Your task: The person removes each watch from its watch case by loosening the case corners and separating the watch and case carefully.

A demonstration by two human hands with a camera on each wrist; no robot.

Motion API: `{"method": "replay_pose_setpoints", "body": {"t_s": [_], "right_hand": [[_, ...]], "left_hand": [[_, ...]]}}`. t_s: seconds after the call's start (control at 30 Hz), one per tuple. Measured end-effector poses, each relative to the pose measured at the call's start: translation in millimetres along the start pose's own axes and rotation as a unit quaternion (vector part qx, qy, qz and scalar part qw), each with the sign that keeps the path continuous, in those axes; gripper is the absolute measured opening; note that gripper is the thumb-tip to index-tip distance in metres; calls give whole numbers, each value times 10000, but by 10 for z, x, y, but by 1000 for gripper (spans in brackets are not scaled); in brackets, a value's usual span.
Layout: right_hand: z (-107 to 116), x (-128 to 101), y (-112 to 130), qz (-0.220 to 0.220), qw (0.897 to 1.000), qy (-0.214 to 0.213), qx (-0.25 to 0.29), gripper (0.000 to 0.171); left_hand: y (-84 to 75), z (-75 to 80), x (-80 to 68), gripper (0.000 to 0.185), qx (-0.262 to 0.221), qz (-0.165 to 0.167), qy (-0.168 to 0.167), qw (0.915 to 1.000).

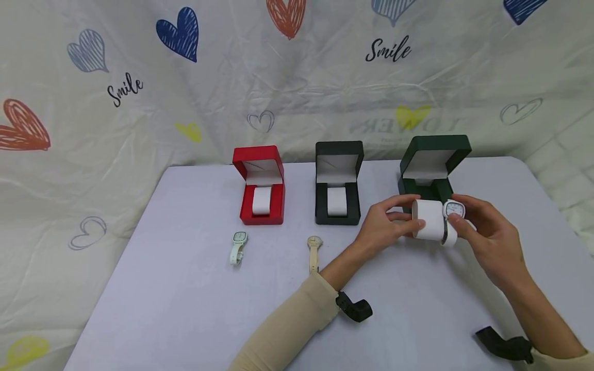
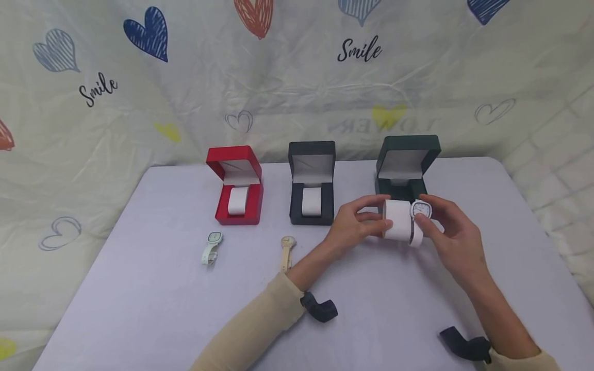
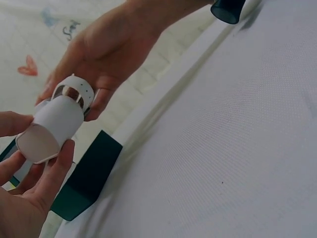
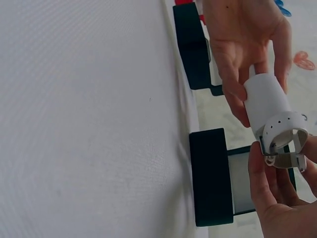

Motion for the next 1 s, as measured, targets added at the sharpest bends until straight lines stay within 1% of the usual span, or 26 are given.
{"method": "replay_pose_setpoints", "body": {"t_s": [0.3,0.67,0.87,1.0], "right_hand": [[28,-36,-12,-102,9998,104,-99,52],[13,-54,-88,-267,9992,263,-158,51],[9,-70,-114,-260,9991,256,-198,52],[16,-77,-125,-189,9994,268,-73,51]], "left_hand": [[-30,9,1,52,20,-112,-121,9999],[9,30,20,53,6,-133,-278,9995],[16,40,28,55,-23,-171,-339,9993],[18,48,30,55,20,-201,-386,9991]]}}
Point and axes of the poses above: each hand's wrist, its own x-axis towards the middle knuckle, its own z-axis out of the back of the hand, y = z × x, the point moved 4 cm from there along x, towards the middle knuckle, and after that the axes turned 1 degree about y, right-handed, at the moved point
